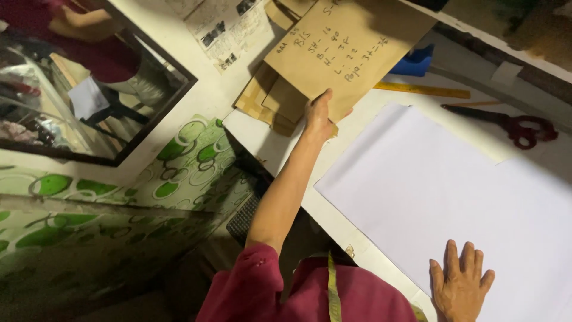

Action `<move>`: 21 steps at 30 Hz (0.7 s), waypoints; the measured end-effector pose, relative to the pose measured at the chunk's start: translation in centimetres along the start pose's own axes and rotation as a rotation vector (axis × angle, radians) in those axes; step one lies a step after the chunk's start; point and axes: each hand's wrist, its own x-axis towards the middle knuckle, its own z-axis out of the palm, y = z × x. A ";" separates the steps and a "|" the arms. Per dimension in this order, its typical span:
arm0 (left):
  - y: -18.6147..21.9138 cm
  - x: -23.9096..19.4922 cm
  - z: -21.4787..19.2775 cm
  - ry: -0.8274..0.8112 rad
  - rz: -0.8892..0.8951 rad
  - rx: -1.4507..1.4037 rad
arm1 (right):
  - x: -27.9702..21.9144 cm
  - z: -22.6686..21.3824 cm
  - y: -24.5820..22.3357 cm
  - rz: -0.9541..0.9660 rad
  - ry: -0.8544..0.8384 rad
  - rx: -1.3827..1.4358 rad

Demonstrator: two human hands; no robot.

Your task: Cutting fabric and aligning a paper pattern on white cloth to prepare for garment assembly.

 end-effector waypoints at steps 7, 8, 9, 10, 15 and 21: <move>-1.3 3.6 -0.5 0.104 -0.018 0.077 | 0.4 0.6 0.7 0.052 -0.078 0.027; -2.9 6.8 -1.3 0.074 0.088 -0.010 | 0.3 0.6 0.7 0.043 -0.077 0.031; -4.6 10.0 -1.9 0.043 0.193 -0.099 | 0.3 0.6 0.8 0.035 -0.076 0.034; -4.2 11.5 -2.2 0.029 0.178 -0.083 | 0.5 0.7 0.8 0.061 -0.077 0.033; -2.4 22.1 -3.6 -0.181 0.171 -0.061 | 0.8 -0.2 0.5 0.092 -0.161 0.089; 4.9 17.9 0.4 -0.122 0.093 0.038 | 0.6 0.0 1.2 0.095 -0.183 0.143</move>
